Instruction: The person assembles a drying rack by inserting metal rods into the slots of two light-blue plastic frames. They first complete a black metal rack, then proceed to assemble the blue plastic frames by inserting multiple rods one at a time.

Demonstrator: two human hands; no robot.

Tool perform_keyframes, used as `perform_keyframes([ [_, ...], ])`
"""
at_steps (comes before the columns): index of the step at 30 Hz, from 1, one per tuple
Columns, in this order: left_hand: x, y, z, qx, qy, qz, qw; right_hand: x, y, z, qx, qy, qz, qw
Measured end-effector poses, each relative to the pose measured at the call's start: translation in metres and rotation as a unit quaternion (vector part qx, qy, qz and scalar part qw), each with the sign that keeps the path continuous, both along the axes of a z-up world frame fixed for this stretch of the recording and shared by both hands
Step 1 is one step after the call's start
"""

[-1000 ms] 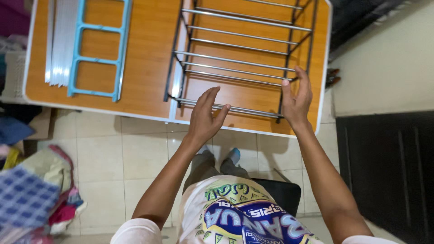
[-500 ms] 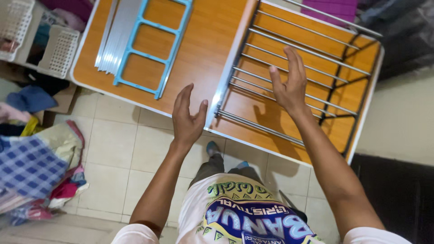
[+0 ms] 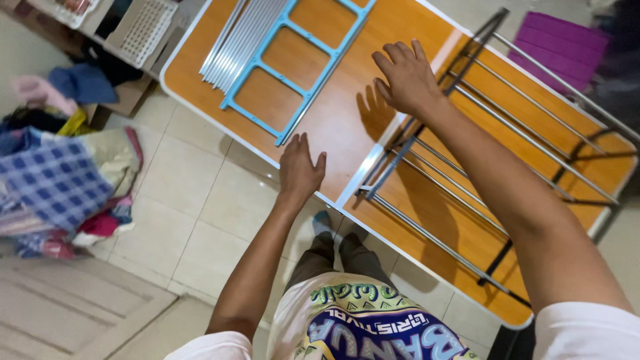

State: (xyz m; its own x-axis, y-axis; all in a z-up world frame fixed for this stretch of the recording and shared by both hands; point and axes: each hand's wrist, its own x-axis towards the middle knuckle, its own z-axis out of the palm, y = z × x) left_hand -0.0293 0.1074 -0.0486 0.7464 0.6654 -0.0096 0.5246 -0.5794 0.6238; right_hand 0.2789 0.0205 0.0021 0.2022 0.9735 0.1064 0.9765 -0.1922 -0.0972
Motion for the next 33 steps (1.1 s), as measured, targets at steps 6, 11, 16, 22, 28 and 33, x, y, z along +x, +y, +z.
perform_keyframes([
  [6,0.014,0.009,-0.045,0.013,0.088,0.026,0.996,0.031,0.059,-0.070,-0.186,-0.072,0.062,0.978],
  [11,0.018,0.013,-0.070,0.026,0.099,0.036,0.994,0.046,0.097,-0.117,-0.232,-0.123,0.095,0.960],
  [16,0.021,0.014,-0.078,0.030,0.097,0.047,0.994,0.050,0.112,-0.142,-0.249,-0.152,0.116,0.949],
  [22,0.025,0.015,-0.081,0.045,0.113,0.050,0.991,0.050,0.115,-0.149,-0.241,-0.165,0.120,0.949],
  [28,0.029,0.016,-0.084,0.080,0.131,0.047,0.987,0.047,0.122,-0.144,-0.272,-0.198,0.127,0.933],
  [33,0.030,0.019,-0.098,0.096,0.128,0.053,0.986,0.038,0.121,-0.136,-0.290,-0.230,0.151,0.917],
])
